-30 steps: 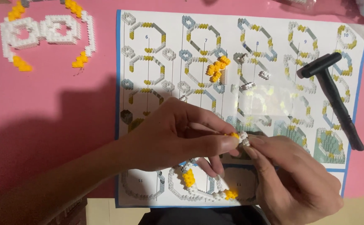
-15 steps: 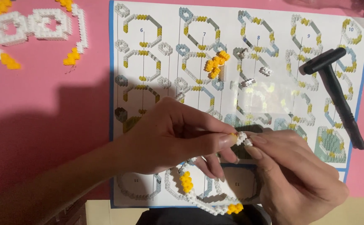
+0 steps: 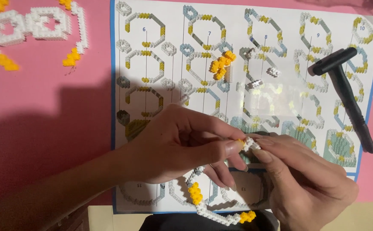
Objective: Assembling a complex model using small interlocking plastic blocks while following a printed instruction manual.
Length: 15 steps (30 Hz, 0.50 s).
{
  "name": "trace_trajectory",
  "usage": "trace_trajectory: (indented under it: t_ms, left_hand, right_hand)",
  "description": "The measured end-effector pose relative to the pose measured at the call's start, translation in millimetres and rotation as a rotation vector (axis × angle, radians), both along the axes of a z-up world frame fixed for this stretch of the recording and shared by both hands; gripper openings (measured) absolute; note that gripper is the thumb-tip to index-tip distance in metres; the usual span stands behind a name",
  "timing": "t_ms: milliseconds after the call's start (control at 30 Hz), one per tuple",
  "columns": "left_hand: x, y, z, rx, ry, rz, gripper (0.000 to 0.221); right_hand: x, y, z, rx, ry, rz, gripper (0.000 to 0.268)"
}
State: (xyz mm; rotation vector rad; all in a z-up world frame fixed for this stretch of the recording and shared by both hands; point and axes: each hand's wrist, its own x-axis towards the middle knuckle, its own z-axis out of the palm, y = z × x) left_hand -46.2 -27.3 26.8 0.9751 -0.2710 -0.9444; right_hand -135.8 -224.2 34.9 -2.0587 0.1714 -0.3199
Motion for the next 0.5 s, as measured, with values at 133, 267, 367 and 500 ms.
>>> trace_trajectory:
  t_ms: [133,267,367,500]
  left_hand:
    - [-0.3,0.3,-0.4,-0.008,0.022,0.004,0.038]
    - [-1.1,1.2,-1.1,-0.015,-0.007,0.005,0.039]
    - [-0.7,2.0,-1.3,-0.011,-0.018,0.000,0.044]
    - [0.5,1.0,3.9,0.030,0.004,0.006,0.041]
  right_hand:
    - [0.3,0.1,4.0,-0.031,0.039,0.002,0.006]
    - [0.4,2.1,5.6,-0.049,0.044,-0.007,0.005]
    - [1.8,4.0,8.0,-0.054,0.037,0.010,0.005]
    - [3.1,7.7,13.1,-0.062,0.081,-0.011,0.003]
